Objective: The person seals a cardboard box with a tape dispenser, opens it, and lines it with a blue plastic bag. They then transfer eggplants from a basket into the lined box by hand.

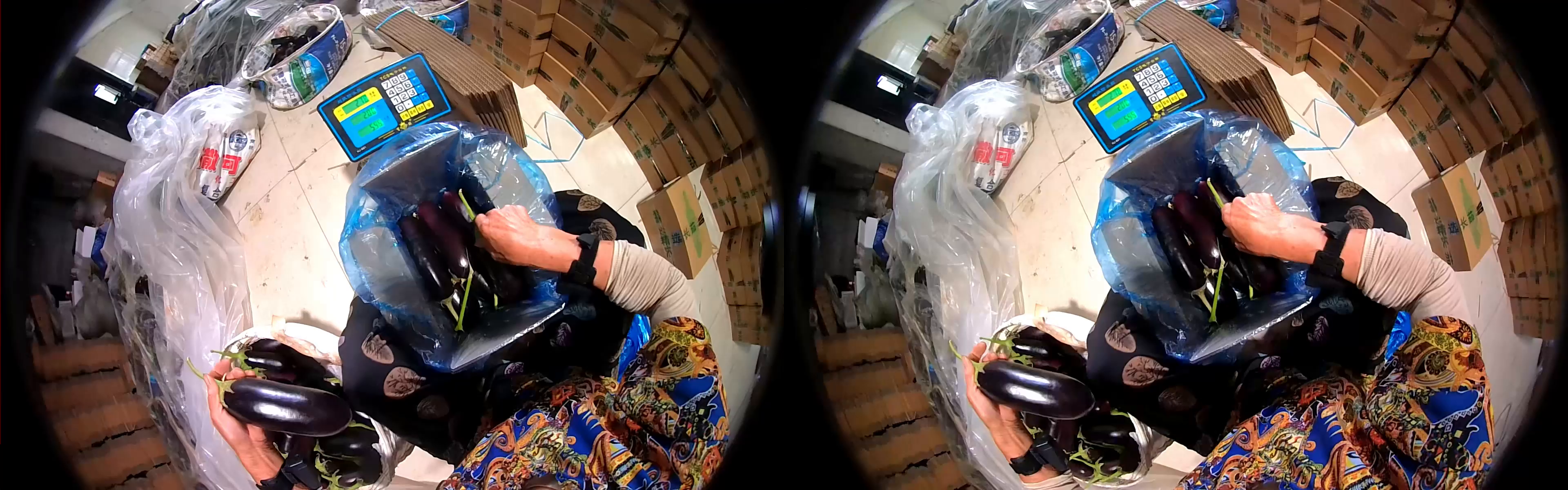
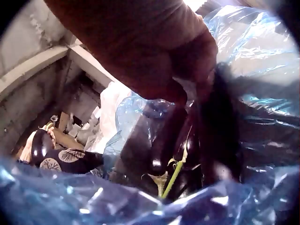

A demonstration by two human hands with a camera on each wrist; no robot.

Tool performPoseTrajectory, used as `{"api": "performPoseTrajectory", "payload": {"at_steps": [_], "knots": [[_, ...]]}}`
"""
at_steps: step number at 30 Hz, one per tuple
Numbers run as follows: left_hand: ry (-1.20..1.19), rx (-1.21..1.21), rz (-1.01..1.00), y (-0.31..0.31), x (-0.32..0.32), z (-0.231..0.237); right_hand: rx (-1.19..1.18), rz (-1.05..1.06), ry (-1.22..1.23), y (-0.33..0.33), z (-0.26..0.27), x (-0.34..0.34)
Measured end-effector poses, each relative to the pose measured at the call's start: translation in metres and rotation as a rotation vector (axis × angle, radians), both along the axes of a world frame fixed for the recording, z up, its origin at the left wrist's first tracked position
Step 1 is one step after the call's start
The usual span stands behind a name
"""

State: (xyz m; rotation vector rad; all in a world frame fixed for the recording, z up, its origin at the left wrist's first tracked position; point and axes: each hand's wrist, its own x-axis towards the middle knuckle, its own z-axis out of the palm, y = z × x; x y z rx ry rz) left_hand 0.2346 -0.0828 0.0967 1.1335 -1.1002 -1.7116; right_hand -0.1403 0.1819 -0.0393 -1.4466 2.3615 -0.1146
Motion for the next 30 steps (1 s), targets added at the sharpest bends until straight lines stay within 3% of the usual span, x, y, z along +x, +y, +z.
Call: {"api": "performPoseTrajectory", "payload": {"at_steps": [7, 13, 17, 22, 30], "knots": [[0.108, 0.111, -0.250, 0.024, -0.079, 0.020, -0.019, 0.010, -0.041, 0.005, 0.006, -0.001], [0.060, 0.122, -0.632, 0.033, -0.148, -0.024, -0.126, -0.030, -0.005, 0.004, 0.009, 0.005], [0.042, 0.193, -0.720, 0.047, -0.188, -0.048, -0.145, -0.017, -0.022, 0.007, 0.007, 0.002], [-0.011, 0.239, -0.831, 0.058, -0.221, -0.075, 0.007, 0.043, -0.101, 0.007, 0.019, 0.004], [-0.095, 0.176, -0.973, 0.072, -0.234, -0.097, -0.004, 0.034, -0.121, 0.006, 0.027, 0.008]]}}
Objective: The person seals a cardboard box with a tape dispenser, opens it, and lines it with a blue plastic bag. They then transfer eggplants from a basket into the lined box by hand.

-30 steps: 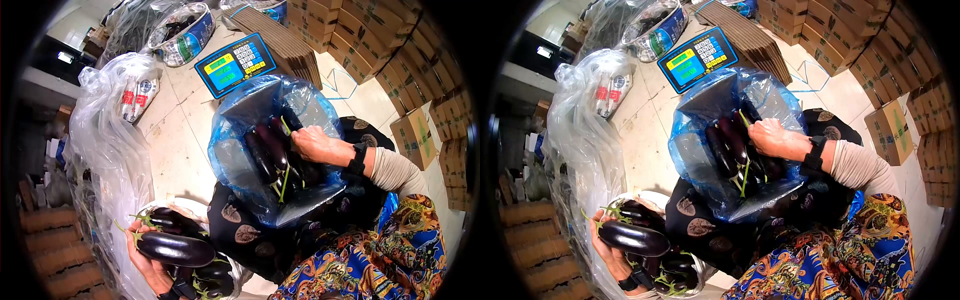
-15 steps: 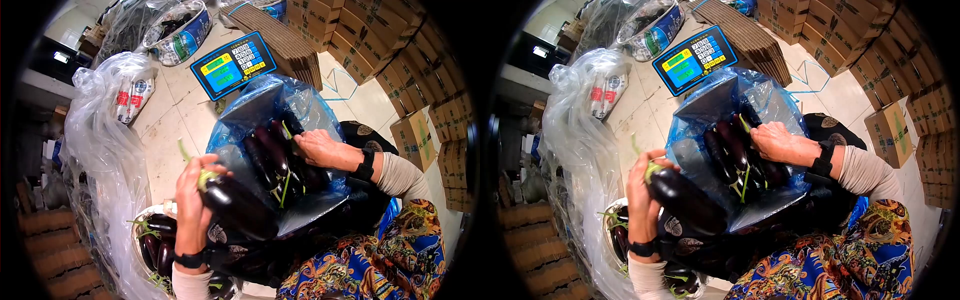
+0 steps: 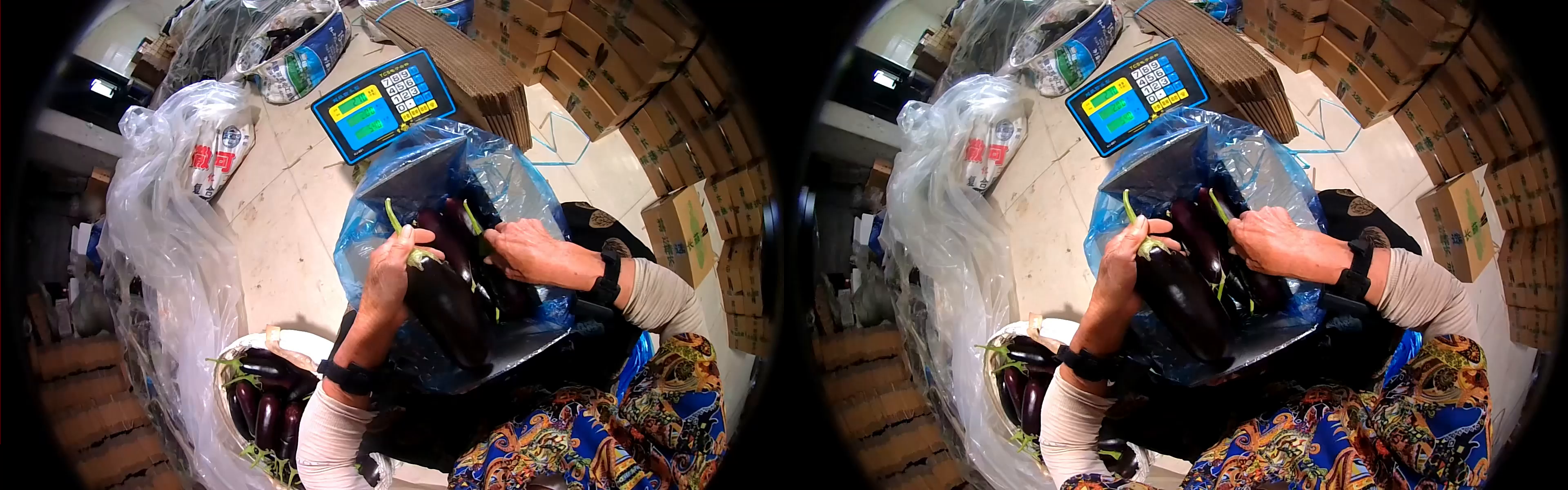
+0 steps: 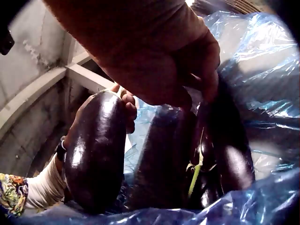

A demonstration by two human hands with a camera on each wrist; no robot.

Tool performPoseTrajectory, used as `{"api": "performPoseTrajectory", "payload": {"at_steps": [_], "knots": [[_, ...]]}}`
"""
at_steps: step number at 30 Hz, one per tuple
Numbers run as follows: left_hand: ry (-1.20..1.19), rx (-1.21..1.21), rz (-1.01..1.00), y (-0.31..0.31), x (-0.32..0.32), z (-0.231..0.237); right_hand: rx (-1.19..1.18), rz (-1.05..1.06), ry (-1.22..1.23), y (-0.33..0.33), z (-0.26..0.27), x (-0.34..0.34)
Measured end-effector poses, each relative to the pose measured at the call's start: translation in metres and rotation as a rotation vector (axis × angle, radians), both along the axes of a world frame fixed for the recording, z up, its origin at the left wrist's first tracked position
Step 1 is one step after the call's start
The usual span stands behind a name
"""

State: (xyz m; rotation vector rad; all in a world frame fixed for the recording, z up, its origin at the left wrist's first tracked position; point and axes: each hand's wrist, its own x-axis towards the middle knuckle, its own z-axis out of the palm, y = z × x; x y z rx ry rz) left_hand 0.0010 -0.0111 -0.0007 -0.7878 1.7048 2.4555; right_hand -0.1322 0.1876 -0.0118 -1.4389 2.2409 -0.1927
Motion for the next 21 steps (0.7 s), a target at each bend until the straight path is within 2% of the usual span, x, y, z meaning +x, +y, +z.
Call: {"api": "performPoseTrajectory", "payload": {"at_steps": [7, 9, 11, 13, 16, 19, 21], "knots": [[0.043, 0.099, 0.085, -0.006, 0.014, 0.013, -0.132, -0.035, 0.057, 0.000, 0.003, 0.002], [0.135, 0.043, 0.105, -0.020, 0.022, 0.026, -0.178, -0.057, 0.067, 0.000, 0.005, 0.003], [0.106, 0.125, 0.177, -0.042, 0.033, 0.052, -0.225, -0.071, 0.062, -0.001, 0.009, 0.003], [0.182, 0.076, 0.204, -0.067, 0.049, 0.071, -0.250, -0.074, 0.031, 0.000, 0.007, -0.001], [0.163, -0.030, 0.353, -0.089, 0.084, 0.100, -0.265, -0.087, 0.016, 0.006, 0.002, -0.005], [0.089, -0.155, 0.443, -0.102, 0.129, 0.118, -0.213, -0.098, 0.006, 0.011, 0.002, -0.008], [-0.075, -0.296, 0.511, -0.115, 0.165, 0.114, -0.190, -0.094, -0.003, 0.013, 0.005, -0.009]]}}
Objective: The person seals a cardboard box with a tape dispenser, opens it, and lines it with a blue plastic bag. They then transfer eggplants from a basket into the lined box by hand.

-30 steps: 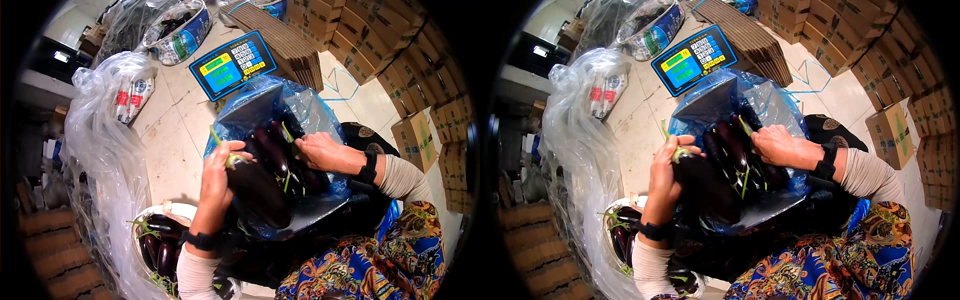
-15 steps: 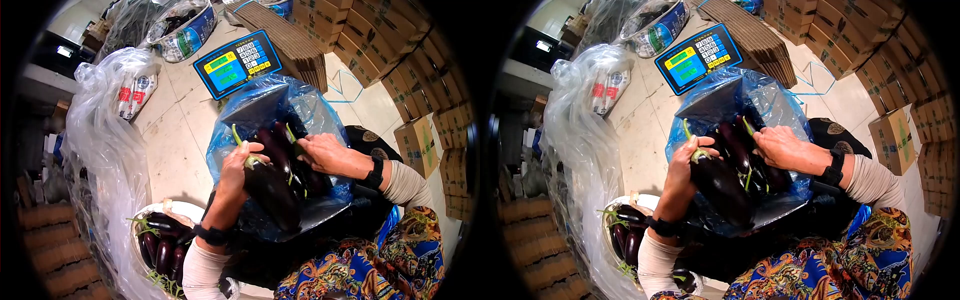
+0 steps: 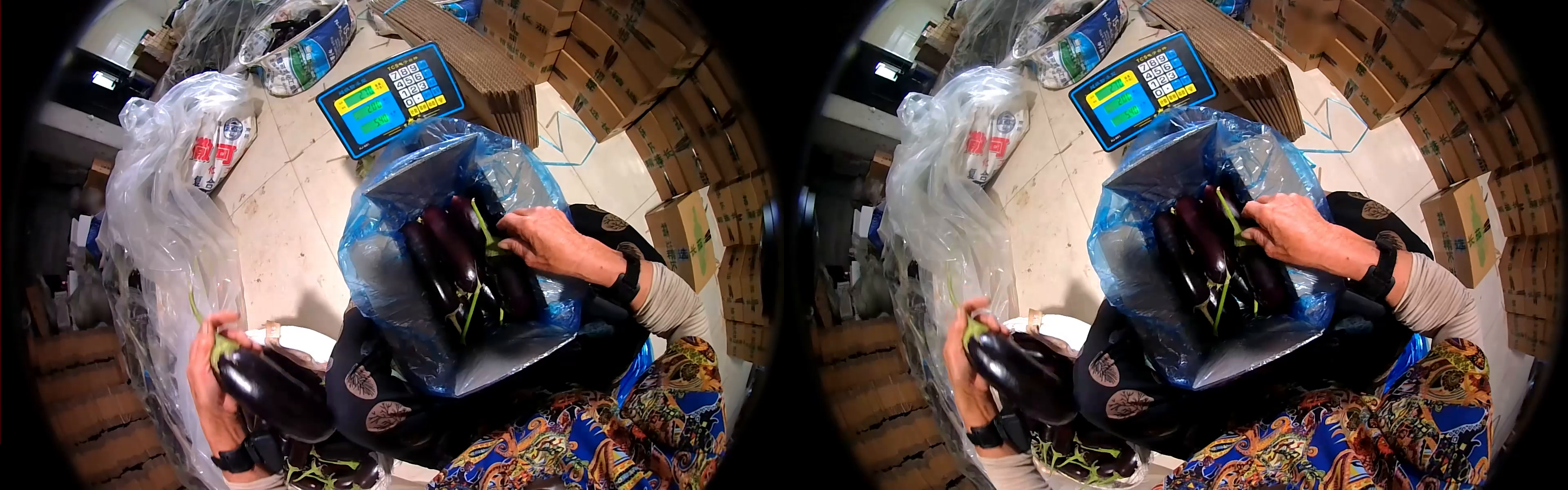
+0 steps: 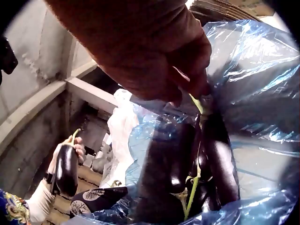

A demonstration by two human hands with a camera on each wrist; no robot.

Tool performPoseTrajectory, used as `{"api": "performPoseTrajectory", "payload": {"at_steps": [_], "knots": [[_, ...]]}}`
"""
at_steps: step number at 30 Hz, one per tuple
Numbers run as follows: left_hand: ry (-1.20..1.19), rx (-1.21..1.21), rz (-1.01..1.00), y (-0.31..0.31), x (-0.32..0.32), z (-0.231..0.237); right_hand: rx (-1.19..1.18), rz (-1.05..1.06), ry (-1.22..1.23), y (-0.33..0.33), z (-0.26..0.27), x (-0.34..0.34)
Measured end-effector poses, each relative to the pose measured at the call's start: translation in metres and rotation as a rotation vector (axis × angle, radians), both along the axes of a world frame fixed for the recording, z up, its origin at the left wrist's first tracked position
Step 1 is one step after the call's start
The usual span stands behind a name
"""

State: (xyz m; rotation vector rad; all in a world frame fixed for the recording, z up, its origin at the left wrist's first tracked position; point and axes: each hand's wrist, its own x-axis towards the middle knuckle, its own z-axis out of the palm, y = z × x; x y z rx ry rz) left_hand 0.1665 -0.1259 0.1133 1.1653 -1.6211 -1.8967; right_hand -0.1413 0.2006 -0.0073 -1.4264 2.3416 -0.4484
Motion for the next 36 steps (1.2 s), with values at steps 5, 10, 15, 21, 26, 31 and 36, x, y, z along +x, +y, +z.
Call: {"api": "performPoseTrajectory", "payload": {"at_steps": [5, 10, 15, 21, 26, 31, 36], "knots": [[-0.288, 0.070, 0.115, -0.002, 0.104, -0.063, 0.046, 0.022, -0.018, 0.002, 0.000, 0.000], [-0.601, 0.038, 0.038, 0.047, 0.153, -0.134, 0.037, 0.010, -0.079, -0.007, -0.006, 0.011], [-0.769, -0.358, -0.253, 0.058, 0.172, -0.203, 0.118, -0.223, -0.513, -0.027, -0.001, 0.011], [-0.904, -0.750, -0.187, 0.042, 0.137, -0.178, 0.112, -0.095, -0.366, -0.032, -0.052, -0.010], [-0.388, -0.513, -0.013, 0.059, 0.061, -0.082, -0.032, -0.022, -0.208, -0.037, -0.020, 0.004], [-0.193, -0.447, -0.058, 0.103, -0.003, -0.029, -0.153, -0.092, -0.216, -0.040, 0.024, 0.000], [-0.010, -0.307, -0.257, 0.123, -0.030, -0.041, -0.041, -0.160, -0.336, -0.039, 0.035, -0.007]]}}
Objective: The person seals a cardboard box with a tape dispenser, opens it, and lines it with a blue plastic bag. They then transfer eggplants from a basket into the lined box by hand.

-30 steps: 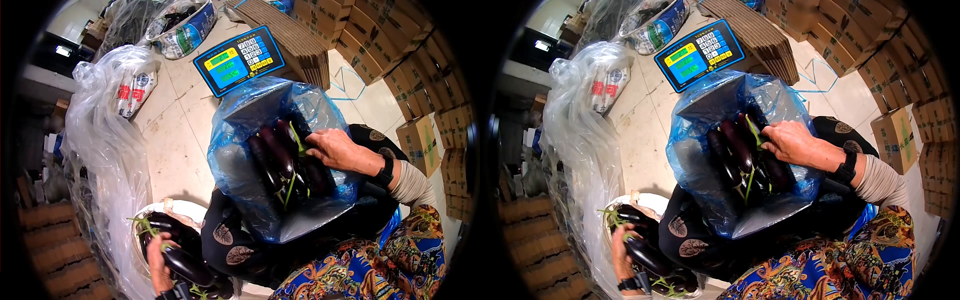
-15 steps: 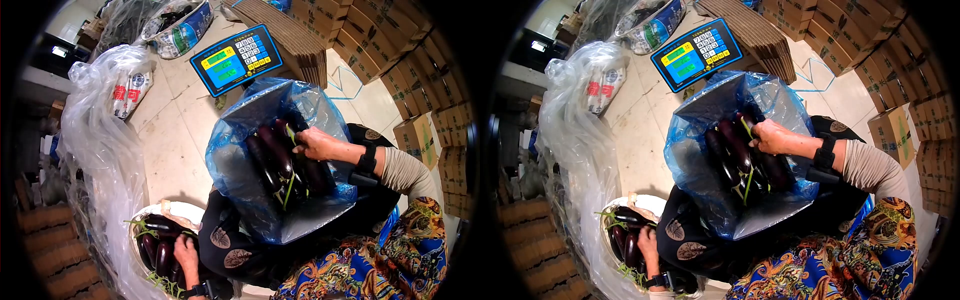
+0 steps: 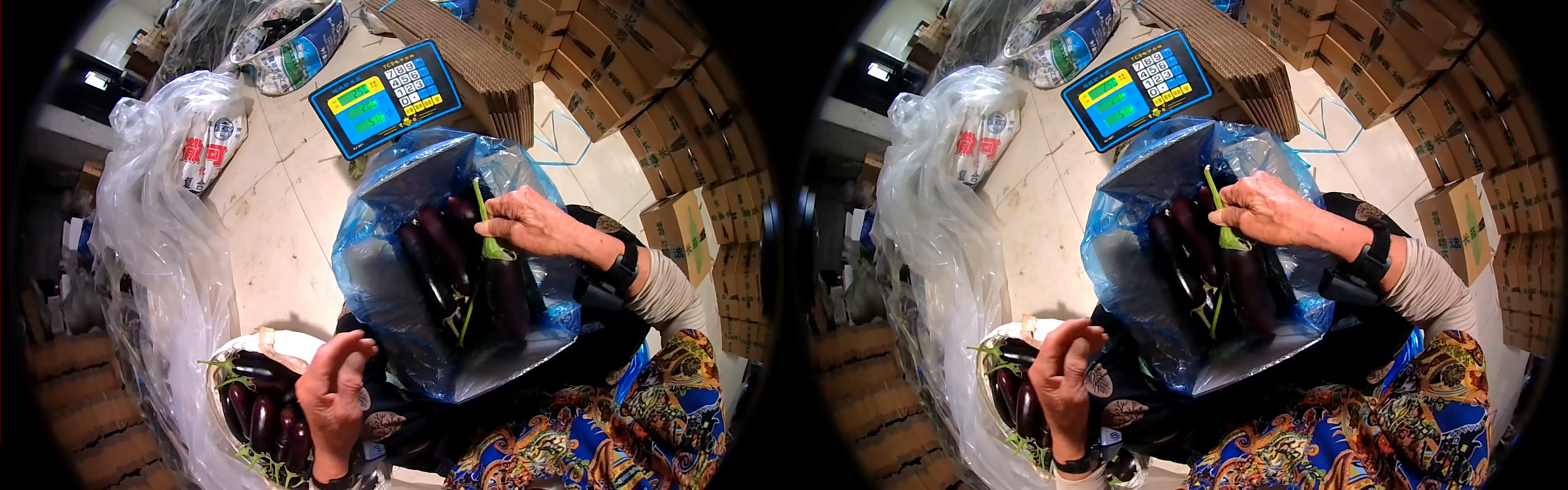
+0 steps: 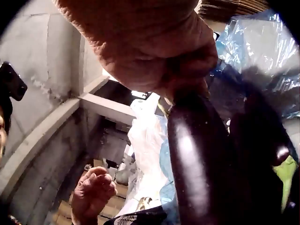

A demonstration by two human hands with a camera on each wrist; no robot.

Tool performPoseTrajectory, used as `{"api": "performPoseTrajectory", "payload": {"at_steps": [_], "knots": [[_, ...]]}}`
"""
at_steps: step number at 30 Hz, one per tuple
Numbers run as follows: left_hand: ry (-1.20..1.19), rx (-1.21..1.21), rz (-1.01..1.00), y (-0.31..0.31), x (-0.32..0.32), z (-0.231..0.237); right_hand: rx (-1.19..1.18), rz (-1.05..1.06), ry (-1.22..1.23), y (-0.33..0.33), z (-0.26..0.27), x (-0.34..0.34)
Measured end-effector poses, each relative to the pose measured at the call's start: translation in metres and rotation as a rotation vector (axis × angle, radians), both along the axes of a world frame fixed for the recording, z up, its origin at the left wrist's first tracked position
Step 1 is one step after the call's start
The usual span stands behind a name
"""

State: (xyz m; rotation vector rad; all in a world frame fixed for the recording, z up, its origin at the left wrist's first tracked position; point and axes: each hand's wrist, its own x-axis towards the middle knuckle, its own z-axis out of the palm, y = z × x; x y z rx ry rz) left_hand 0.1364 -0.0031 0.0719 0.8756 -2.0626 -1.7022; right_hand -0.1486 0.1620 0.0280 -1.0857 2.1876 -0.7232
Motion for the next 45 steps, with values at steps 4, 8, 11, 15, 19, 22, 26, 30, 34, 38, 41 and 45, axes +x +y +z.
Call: {"api": "performPoseTrajectory", "payload": {"at_steps": [4, 8, 11, 15, 19, 22, 26, 30, 34, 38, 41, 45], "knots": [[0.027, 0.082, -0.083, 0.011, -0.008, -0.009, 0.006, 0.049, 0.077, 0.005, -0.015, 0.001], [0.019, 0.174, -0.048, 0.013, -0.009, -0.012, -0.005, 0.022, 0.105, 0.006, -0.015, -0.002], [0.001, 0.192, -0.025, 0.011, -0.006, -0.012, 0.011, -0.019, 0.018, 0.003, -0.004, -0.003], [-0.009, 0.199, -0.024, 0.011, -0.005, -0.013, 0.070, -0.014, -0.003, 0.001, -0.006, -0.002], [-0.003, 0.220, -0.019, 0.012, -0.006, -0.011, 0.082, 0.036, 0.016, 0.000, -0.021, 0.002], [0.001, 0.222, -0.035, 0.013, -0.006, -0.011, 0.134, 0.076, 0.085, -0.001, -0.028, -0.002], [-0.004, 0.201, -0.011, 0.019, -0.012, -0.010, 0.188, 0.183, 0.265, 0.003, -0.060, -0.007], [-0.008, 0.214, -0.018, 0.021, -0.014, -0.010, 0.274, 0.234, 0.310, 0.000, -0.052, 0.006], [-0.001, 0.227, -0.051, 0.017, -0.010, -0.012, 0.198, 0.187, 0.311, 0.004, -0.049, 0.002], [0.016, 0.235, -0.048, 0.017, -0.009, -0.012, 0.112, 0.179, 0.330, 0.008, -0.050, -0.001], [0.028, 0.234, -0.058, 0.017, -0.010, -0.011, 0.106, 0.164, 0.293, 0.009, -0.049, 0.000], [0.036, 0.232, -0.059, 0.018, -0.011, -0.009, 0.063, 0.227, 0.277, 0.012, -0.055, 0.001]]}}
